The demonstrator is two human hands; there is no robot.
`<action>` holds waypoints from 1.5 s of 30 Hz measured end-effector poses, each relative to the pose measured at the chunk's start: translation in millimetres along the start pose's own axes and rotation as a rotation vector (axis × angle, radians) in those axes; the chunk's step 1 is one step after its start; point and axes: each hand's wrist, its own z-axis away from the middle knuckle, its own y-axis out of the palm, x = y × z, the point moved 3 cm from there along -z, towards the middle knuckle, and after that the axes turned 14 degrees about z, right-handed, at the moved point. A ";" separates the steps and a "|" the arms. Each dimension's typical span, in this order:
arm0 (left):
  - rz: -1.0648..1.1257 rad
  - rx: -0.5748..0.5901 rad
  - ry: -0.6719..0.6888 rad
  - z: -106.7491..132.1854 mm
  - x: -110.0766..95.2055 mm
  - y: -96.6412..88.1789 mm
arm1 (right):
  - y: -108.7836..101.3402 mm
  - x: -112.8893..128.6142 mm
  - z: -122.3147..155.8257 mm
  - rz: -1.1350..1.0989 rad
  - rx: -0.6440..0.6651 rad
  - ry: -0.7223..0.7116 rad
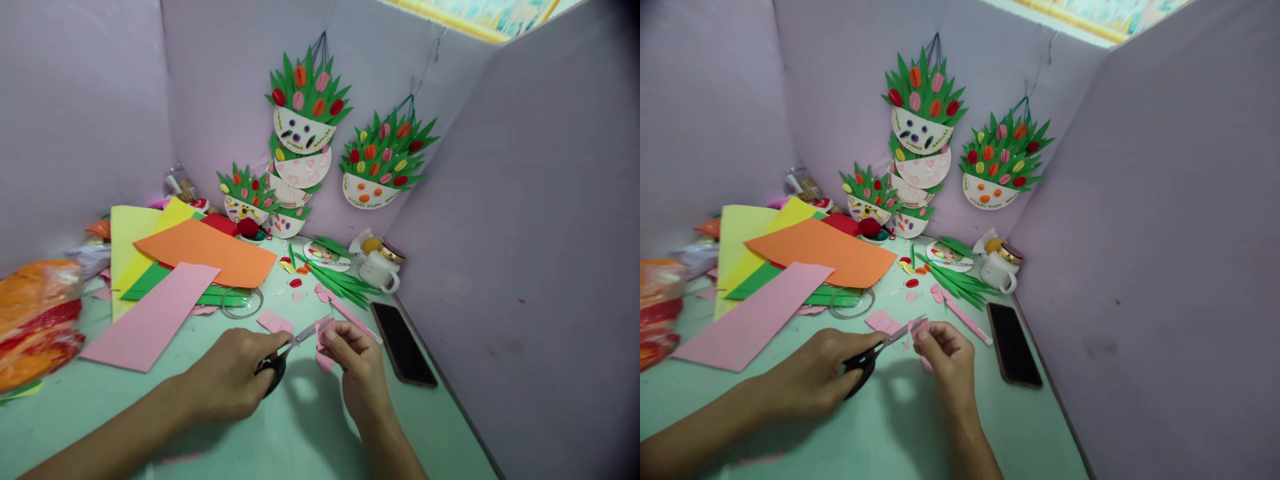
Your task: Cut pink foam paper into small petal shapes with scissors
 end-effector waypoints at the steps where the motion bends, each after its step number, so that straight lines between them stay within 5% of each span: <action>1: -0.001 0.001 0.002 0.1 0.5 0.2 | -0.3 0.5 0.0 -0.001 0.000 -0.006; 45: 0.025 0.001 -0.004 0.6 -0.8 2.7 | -1.7 2.8 0.4 -0.145 -0.053 0.046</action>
